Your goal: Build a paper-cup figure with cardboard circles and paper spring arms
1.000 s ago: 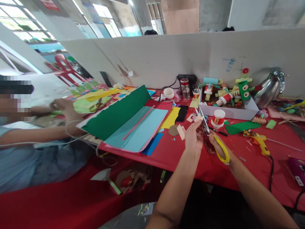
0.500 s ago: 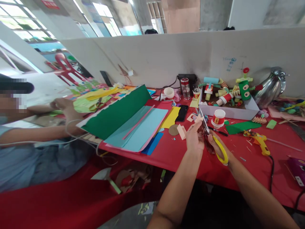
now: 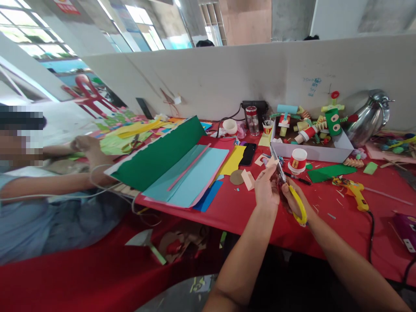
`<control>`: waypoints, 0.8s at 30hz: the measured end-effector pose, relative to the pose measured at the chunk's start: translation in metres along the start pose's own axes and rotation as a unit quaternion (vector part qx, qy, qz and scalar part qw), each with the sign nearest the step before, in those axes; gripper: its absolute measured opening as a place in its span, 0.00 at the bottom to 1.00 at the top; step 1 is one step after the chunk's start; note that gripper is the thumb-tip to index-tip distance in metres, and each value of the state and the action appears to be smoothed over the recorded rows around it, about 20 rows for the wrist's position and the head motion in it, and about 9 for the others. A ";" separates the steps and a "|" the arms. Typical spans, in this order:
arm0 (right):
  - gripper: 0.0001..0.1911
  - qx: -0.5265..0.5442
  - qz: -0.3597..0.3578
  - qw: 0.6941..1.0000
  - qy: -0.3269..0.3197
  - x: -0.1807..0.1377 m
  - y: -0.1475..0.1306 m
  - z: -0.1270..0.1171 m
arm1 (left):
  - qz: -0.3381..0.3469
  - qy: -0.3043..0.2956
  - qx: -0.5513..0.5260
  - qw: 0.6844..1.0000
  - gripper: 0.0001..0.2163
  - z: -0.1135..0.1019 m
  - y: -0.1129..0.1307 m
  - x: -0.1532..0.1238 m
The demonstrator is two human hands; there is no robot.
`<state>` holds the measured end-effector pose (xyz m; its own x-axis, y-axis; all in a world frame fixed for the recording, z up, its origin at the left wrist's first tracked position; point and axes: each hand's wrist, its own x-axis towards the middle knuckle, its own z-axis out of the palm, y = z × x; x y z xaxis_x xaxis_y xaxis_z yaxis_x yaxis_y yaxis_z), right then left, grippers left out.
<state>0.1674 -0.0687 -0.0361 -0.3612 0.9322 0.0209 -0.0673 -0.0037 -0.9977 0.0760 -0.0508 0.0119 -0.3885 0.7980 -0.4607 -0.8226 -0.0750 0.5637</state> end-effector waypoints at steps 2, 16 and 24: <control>0.30 0.016 -0.005 1.000 0.016 0.001 -0.001 0.000 | 0.005 -0.010 0.003 1.000 0.08 -0.002 0.000 0.002; 0.24 0.016 0.007 0.999 0.044 0.010 -0.005 -0.012 | 0.004 -0.056 0.088 0.995 0.14 -0.037 0.021 0.022; 0.27 0.039 0.019 0.997 0.058 0.010 -0.008 -0.016 | -0.036 -0.165 0.253 0.953 0.15 -0.048 0.027 0.016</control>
<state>0.1791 -0.0534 -0.0289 -0.2549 0.9665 -0.0286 -0.1297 -0.0634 -0.9895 0.0275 -0.0687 -0.0125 -0.1183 0.9410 -0.3170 -0.5039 0.2182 0.8358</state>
